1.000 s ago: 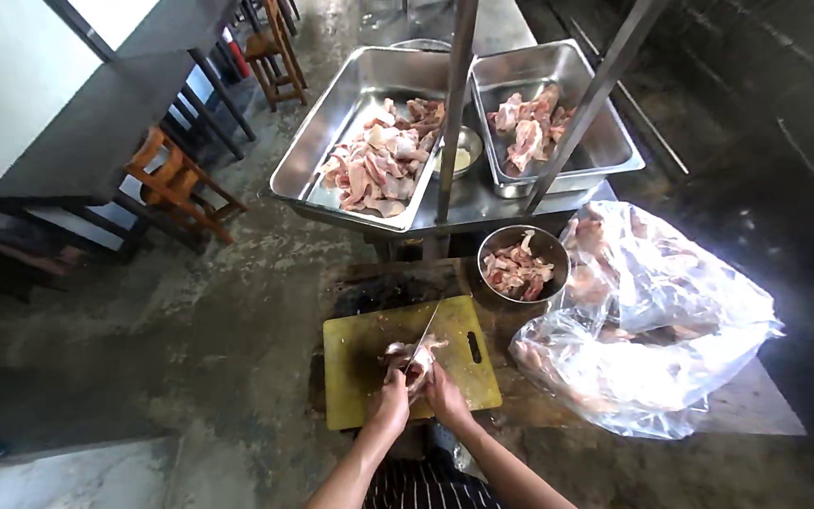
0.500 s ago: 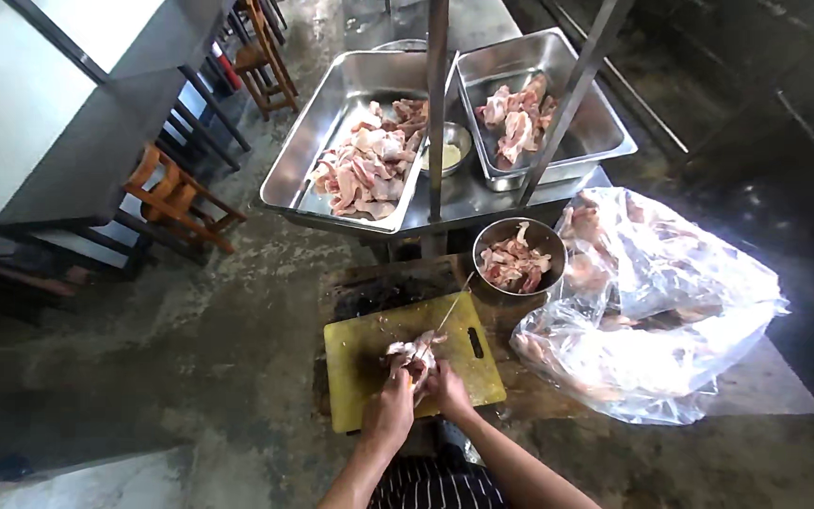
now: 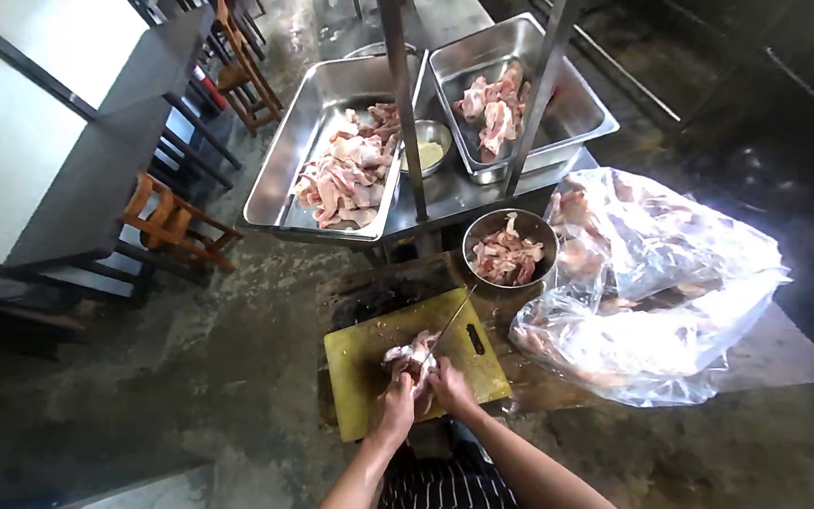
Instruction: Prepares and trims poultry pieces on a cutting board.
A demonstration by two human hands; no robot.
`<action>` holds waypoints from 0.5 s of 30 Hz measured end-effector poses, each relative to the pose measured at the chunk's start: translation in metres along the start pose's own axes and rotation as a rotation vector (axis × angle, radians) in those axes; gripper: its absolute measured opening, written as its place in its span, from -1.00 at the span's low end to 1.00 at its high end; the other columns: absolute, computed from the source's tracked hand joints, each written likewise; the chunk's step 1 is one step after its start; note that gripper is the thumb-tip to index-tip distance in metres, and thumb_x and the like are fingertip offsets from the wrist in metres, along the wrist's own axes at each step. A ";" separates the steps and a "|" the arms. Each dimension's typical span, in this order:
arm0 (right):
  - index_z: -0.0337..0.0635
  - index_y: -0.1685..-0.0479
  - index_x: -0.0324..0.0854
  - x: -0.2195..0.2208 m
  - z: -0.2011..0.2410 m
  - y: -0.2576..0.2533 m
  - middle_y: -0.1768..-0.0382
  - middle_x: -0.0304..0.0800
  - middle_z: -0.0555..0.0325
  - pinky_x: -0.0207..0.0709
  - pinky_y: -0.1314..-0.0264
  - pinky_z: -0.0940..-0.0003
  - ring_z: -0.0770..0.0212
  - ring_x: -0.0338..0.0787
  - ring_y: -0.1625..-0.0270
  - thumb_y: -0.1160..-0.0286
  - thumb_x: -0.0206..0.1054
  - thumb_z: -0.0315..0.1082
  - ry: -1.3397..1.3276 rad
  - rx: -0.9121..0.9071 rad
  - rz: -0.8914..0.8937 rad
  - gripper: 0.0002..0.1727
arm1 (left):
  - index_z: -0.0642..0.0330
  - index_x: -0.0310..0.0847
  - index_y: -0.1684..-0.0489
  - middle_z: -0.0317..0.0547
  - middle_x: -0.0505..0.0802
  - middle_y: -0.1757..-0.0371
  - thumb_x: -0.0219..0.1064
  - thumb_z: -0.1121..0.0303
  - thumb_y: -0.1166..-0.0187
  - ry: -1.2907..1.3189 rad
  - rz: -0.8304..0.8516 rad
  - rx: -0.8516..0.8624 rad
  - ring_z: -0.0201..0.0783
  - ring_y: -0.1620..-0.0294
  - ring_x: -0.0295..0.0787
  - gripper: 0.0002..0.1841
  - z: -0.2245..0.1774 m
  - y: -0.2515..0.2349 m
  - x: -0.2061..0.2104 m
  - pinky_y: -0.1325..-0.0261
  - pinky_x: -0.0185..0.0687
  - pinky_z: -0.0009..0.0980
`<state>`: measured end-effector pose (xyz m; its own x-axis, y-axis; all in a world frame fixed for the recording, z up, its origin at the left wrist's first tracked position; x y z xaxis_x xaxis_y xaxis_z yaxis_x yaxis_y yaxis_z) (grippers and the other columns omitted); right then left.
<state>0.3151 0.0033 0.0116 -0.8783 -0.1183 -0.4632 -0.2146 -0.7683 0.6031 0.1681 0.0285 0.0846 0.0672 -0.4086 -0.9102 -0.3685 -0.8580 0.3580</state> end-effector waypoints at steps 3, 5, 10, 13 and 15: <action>-0.12 -0.40 0.52 -0.001 0.000 0.001 0.04 0.85 -0.10 0.69 -0.12 -0.21 -0.11 0.87 -0.06 -0.70 0.14 -0.03 0.008 0.000 -0.006 -0.54 | 0.07 0.56 -0.45 0.04 0.88 -0.15 0.04 0.14 -0.86 -0.030 0.099 -0.051 0.04 -0.05 0.93 -0.62 0.001 -0.003 -0.003 -0.12 0.82 0.04; -0.11 -0.39 0.51 -0.003 0.001 0.002 0.03 0.85 -0.09 0.69 -0.12 -0.21 -0.11 0.87 -0.07 -0.71 0.14 -0.03 0.012 -0.003 -0.008 -0.54 | 0.05 0.52 -0.48 0.05 0.88 -0.14 0.03 0.13 -0.86 -0.044 0.126 -0.072 0.06 -0.04 0.92 -0.61 -0.003 -0.002 -0.008 -0.12 0.82 0.05; -0.14 -0.39 0.51 0.001 -0.007 -0.001 0.04 0.85 -0.11 0.70 -0.10 -0.23 -0.15 0.87 -0.05 -0.67 0.23 -0.01 0.019 -0.046 -0.031 -0.52 | 0.28 0.75 -0.12 0.00 0.92 0.18 0.35 0.29 -0.64 0.059 -0.442 0.261 -0.10 0.33 0.95 -0.72 -0.037 0.027 -0.049 0.28 0.91 -0.13; -0.18 -0.47 0.50 -0.001 -0.003 0.003 -0.10 0.83 -0.17 0.66 -0.21 -0.26 -0.19 0.84 -0.16 -0.63 0.29 -0.15 0.059 -0.041 -0.018 -0.50 | 0.35 0.71 -0.05 -0.02 0.89 0.27 0.35 0.27 -0.61 0.146 -0.628 0.426 -0.16 0.37 0.91 -0.71 -0.050 0.040 -0.071 0.30 0.89 -0.23; -0.15 -0.44 0.50 -0.003 -0.002 0.003 -0.05 0.84 -0.14 0.67 -0.18 -0.25 -0.16 0.85 -0.13 -0.69 0.24 -0.04 0.026 -0.009 -0.012 -0.50 | 0.38 0.72 0.00 0.04 0.90 0.28 0.38 0.22 -0.60 0.112 -0.644 0.426 -0.11 0.40 0.92 -0.67 -0.037 0.031 -0.053 0.33 0.89 -0.19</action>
Point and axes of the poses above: each hand's wrist, its own y-axis away from the middle knuckle, its own x-axis out of the palm, z = x × y, the point moved 4 cm from there along -y, towards the middle knuckle
